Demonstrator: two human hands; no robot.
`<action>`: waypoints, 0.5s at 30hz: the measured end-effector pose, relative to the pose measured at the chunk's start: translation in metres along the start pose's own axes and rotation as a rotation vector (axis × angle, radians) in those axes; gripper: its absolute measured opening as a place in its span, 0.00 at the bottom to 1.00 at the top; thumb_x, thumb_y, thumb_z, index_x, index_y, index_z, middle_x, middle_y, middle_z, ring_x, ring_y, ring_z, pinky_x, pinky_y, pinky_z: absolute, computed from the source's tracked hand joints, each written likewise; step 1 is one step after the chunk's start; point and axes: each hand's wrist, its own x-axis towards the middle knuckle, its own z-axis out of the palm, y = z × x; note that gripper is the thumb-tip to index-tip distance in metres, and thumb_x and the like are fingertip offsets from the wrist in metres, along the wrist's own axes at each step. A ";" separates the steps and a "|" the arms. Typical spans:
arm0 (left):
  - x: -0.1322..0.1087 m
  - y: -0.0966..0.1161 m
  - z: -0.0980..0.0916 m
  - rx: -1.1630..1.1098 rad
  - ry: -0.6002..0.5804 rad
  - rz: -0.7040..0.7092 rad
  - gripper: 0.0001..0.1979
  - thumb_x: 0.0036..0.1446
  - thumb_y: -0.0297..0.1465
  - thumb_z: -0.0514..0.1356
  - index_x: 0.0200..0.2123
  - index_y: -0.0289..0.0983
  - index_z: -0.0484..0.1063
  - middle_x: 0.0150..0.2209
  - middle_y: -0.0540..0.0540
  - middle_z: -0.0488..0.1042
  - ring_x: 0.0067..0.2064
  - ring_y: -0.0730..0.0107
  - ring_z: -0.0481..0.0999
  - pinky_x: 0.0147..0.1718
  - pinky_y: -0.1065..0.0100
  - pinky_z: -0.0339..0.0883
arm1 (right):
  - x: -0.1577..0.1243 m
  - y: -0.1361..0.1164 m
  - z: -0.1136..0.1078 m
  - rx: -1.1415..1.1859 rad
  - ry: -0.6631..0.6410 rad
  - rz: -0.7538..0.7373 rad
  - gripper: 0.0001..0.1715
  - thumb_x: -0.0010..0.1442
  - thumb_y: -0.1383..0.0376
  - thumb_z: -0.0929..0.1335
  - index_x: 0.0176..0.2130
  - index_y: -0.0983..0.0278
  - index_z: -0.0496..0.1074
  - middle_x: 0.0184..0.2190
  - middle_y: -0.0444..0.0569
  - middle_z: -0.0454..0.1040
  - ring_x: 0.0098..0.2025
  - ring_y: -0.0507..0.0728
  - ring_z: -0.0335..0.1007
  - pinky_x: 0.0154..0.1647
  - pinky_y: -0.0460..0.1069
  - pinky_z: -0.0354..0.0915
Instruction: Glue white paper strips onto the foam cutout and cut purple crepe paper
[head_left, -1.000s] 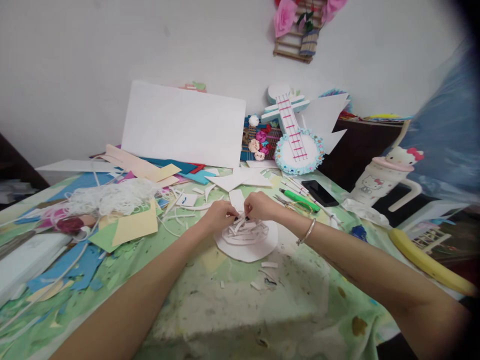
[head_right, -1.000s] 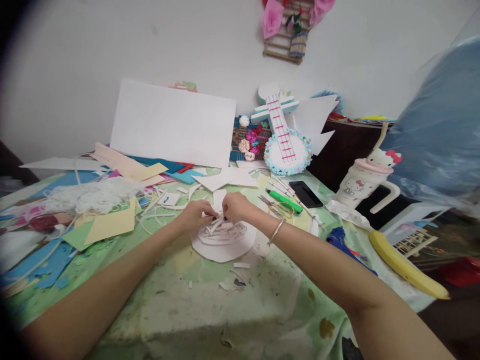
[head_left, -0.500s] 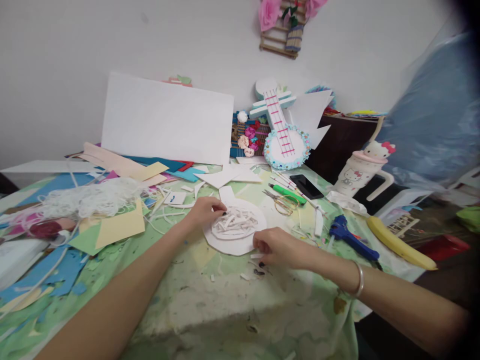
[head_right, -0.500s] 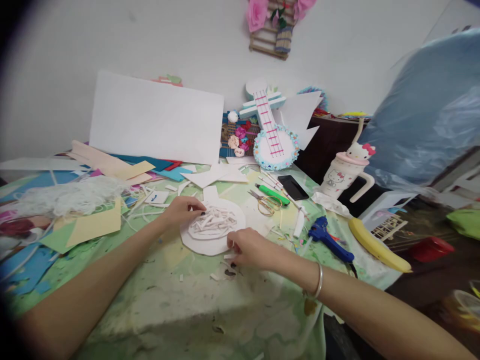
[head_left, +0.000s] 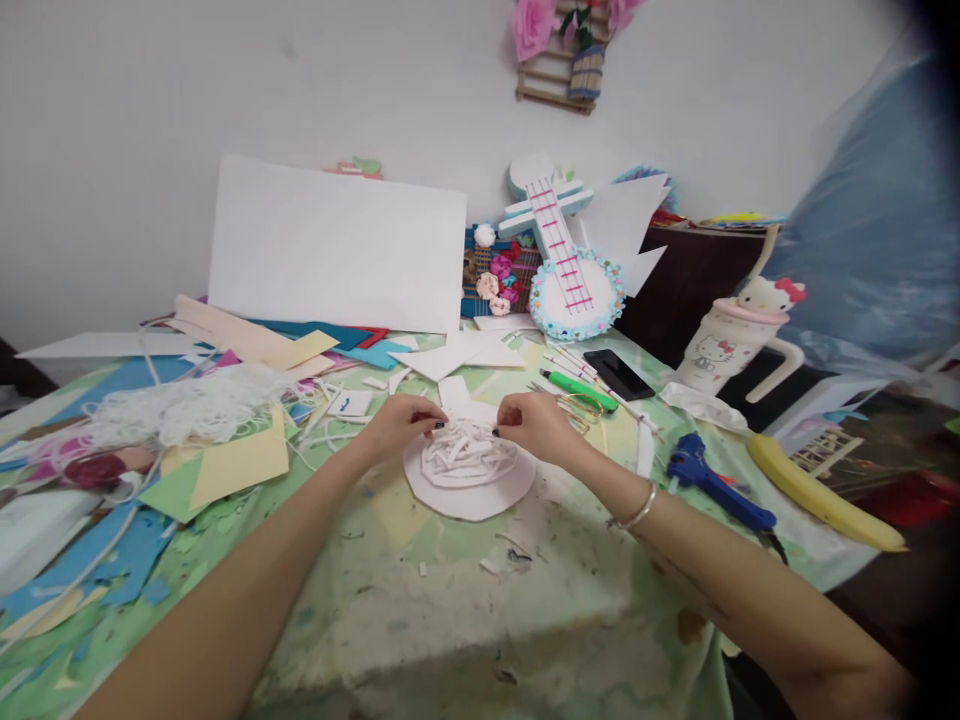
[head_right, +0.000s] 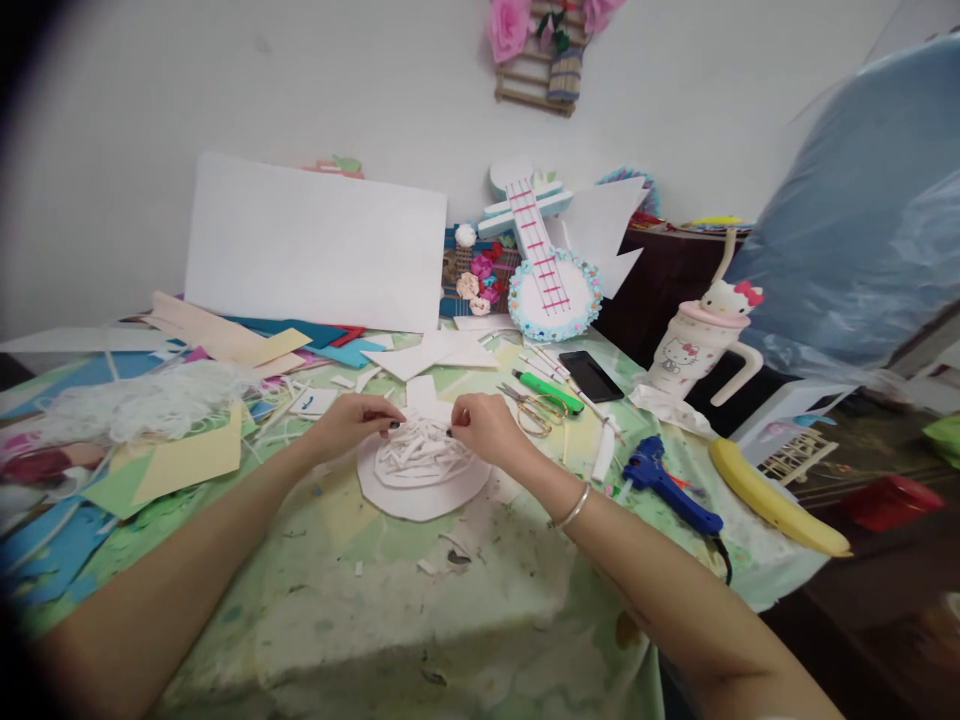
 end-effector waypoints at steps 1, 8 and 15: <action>0.000 0.000 -0.001 -0.013 -0.018 -0.004 0.10 0.50 0.29 0.55 0.31 0.35 0.77 0.27 0.46 0.77 0.26 0.73 0.74 0.29 0.73 0.67 | 0.005 -0.001 0.003 -0.037 -0.019 0.014 0.06 0.48 0.73 0.68 0.28 0.65 0.75 0.26 0.46 0.76 0.29 0.51 0.68 0.30 0.44 0.57; -0.001 0.004 -0.003 0.088 -0.099 0.053 0.13 0.48 0.26 0.56 0.34 0.36 0.79 0.32 0.46 0.76 0.32 0.72 0.72 0.32 0.73 0.65 | 0.012 -0.006 0.009 -0.133 -0.116 -0.012 0.12 0.51 0.72 0.65 0.29 0.66 0.79 0.28 0.50 0.79 0.31 0.53 0.71 0.31 0.45 0.58; 0.000 0.003 -0.001 0.148 -0.087 0.092 0.14 0.47 0.23 0.56 0.33 0.37 0.80 0.28 0.47 0.75 0.27 0.76 0.67 0.28 0.76 0.60 | 0.008 -0.004 0.004 -0.086 -0.173 -0.105 0.19 0.51 0.75 0.62 0.35 0.65 0.80 0.31 0.49 0.79 0.32 0.53 0.71 0.33 0.44 0.58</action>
